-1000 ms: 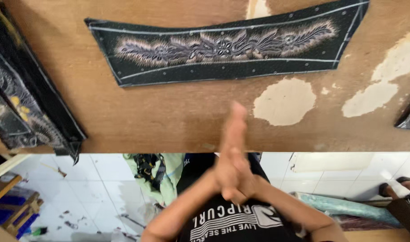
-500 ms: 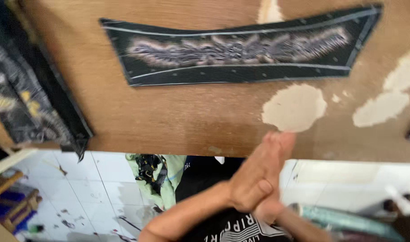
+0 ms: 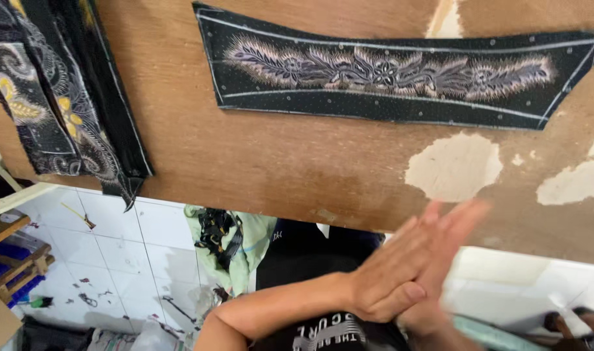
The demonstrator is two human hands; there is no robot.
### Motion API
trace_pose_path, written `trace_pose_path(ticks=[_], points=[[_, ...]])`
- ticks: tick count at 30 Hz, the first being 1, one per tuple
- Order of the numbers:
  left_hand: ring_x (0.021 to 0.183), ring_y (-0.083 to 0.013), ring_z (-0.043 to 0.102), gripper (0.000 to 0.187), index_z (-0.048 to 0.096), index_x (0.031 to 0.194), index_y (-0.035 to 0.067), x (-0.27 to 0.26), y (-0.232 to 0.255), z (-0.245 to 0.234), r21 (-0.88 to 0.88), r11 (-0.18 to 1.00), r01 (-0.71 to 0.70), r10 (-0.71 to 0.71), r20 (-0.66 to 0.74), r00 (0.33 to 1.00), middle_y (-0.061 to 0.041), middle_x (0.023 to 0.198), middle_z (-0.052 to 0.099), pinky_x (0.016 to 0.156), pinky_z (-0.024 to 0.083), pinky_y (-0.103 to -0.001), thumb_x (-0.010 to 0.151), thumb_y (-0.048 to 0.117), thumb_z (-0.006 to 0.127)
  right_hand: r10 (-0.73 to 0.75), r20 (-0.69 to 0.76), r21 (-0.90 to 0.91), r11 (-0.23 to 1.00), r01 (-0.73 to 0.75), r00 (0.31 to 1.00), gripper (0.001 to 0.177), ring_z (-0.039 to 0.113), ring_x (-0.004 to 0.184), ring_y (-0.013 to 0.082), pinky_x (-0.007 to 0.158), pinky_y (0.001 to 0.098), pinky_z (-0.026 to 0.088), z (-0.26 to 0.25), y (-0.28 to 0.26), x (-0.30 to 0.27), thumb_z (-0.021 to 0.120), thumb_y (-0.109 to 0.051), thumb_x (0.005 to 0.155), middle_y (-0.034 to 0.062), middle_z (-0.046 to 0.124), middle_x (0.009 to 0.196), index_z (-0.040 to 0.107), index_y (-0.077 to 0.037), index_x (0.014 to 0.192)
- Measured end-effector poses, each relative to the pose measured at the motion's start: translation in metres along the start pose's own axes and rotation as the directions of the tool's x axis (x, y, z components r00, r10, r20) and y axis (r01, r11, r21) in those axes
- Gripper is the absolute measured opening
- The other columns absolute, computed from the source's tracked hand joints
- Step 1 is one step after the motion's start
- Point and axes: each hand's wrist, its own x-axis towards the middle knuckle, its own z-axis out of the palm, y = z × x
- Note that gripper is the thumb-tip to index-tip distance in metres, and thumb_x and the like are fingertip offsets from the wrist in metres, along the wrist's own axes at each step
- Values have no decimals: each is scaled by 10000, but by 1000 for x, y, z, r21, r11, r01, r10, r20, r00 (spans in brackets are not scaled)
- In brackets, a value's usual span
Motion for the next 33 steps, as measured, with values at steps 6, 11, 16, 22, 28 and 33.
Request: trace_pose_path(ticks=[6, 11, 16, 22, 28, 33], points=[[1645, -215, 84, 627, 87, 1685, 67, 6, -9, -9, -95, 995, -37, 32, -54, 998, -94, 1741, 91, 1381, 61, -404, 1189, 442, 164, 9, -21, 4, 1000, -9, 1000, 599, 191, 1526, 282, 1256, 435, 152, 26, 2, -10, 525, -253, 1045, 194, 248, 1598, 265, 8, 1518], [1628, -286, 205, 564, 256, 1652, 36, -19, -22, 6, -116, 992, 56, -55, 19, 998, -134, 1765, 216, 1372, 173, -404, 1170, 326, 294, -156, -52, -24, 988, 155, 986, 603, 175, 1529, 258, 1256, 416, 146, 10, -3, 34, 517, -277, 1063, 177, 222, 1607, 242, -2, 1523], [1072, -266, 715, 174, 707, 1193, 81, -57, -36, -15, -30, 966, 257, -255, 44, 966, -117, 1166, 726, 935, 596, -365, 1026, 113, 677, -336, -14, -396, 867, 304, 942, 163, 549, 1209, 178, 1042, 306, 450, -27, -34, 73, 606, -82, 1101, 143, 600, 1261, 632, 20, 1225], [579, -174, 584, 273, 783, 918, 179, -48, -41, -142, 583, 803, 123, -50, -140, 989, -20, 727, 662, 509, 437, -324, 801, -65, 747, -340, -75, -639, 738, 216, 937, 219, 566, 592, 101, 555, 216, 430, -79, -24, 81, 660, -144, 1034, 86, 649, 715, 677, -33, 846], [796, -198, 642, 136, 679, 1015, 72, -7, -1, -213, 733, 679, 43, 70, -123, 990, -67, 935, 680, 665, 514, -315, 956, -46, 712, -419, 147, -782, 505, 365, 896, 97, 693, 846, 186, 733, 253, 525, -100, -37, 108, 776, -70, 1065, 114, 718, 964, 699, -15, 1043], [796, -213, 587, 49, 715, 958, 60, 28, 30, -237, 971, 224, -81, 48, 72, 996, -55, 940, 704, 758, 462, -357, 914, 59, 736, -409, 414, -814, 232, 532, 813, 105, 678, 820, 257, 729, 324, 511, -84, -73, 148, 771, -28, 974, 121, 733, 1004, 719, -39, 1065]])
